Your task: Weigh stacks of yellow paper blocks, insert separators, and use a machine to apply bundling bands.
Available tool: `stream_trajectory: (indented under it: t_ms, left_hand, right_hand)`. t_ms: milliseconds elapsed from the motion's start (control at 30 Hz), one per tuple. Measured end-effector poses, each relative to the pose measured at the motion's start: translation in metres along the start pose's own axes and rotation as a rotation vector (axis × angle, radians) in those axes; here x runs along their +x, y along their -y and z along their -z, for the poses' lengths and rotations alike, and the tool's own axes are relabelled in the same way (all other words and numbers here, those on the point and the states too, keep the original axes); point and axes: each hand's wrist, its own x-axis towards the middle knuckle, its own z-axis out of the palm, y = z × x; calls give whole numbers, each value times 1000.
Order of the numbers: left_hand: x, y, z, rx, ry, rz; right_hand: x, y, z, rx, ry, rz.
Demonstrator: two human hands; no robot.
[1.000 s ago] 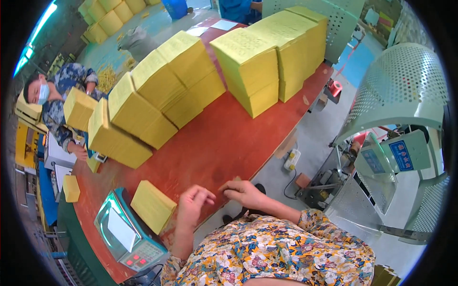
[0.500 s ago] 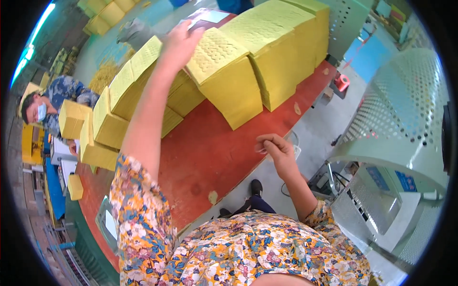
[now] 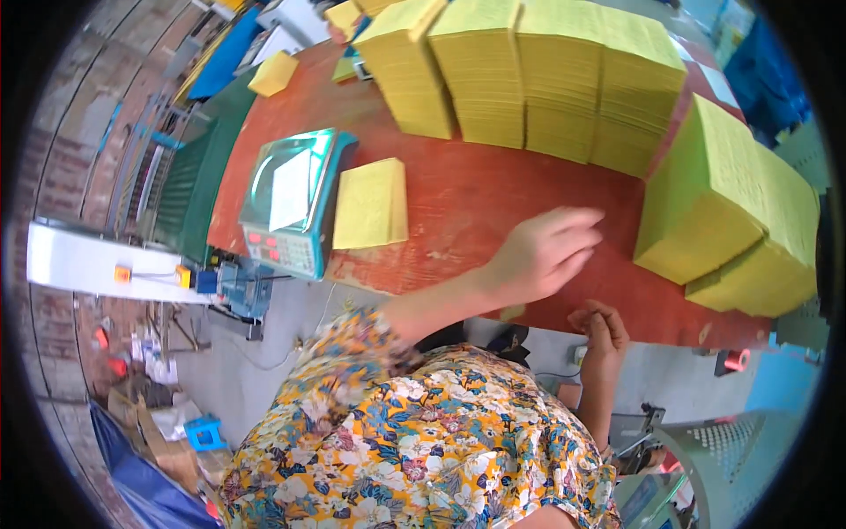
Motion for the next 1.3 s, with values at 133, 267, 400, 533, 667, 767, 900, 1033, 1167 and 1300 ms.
stream_trajectory:
  t_ms: [133,267,400,533,667,767,900,1033,1167,1300]
  left_hand:
    - [-130,0,90,265,-60,439]
    - [-184,-13,182,551,-236,625]
    - [-204,-1,259,710,-409,686]
    - [-209,33,312,779,-373,545]
    - [-205,85,336,777,-283,631]
    - [-187,120,337,1046,-130,767]
    - [-179,142,337,991,-99,818]
    - [-183,143,338,972,-71,813]
    - [-191,147,344,927,-121,759]
    - [-202,155,356,718,-252,659]
  right_hand:
    - [5,-14,-38,-27,227,-72]
    - [9,-13,-89,-23,387,-175]
    - [10,-19,-149,-65,559,-67]
    - [-6,-24,-204,-130,642,-111]
    - [-27,-42,-258,-150,662,-164]
    - [-43,-51,-297,-105,665,-168]
    - [-52,-63,-337,-112,605,-127]
    - [-58,-67,-371,-142,542,-56]
    - [-54,-72,-389,-109,539,-37]
    - [-33,-74,-397,-105,541,25]
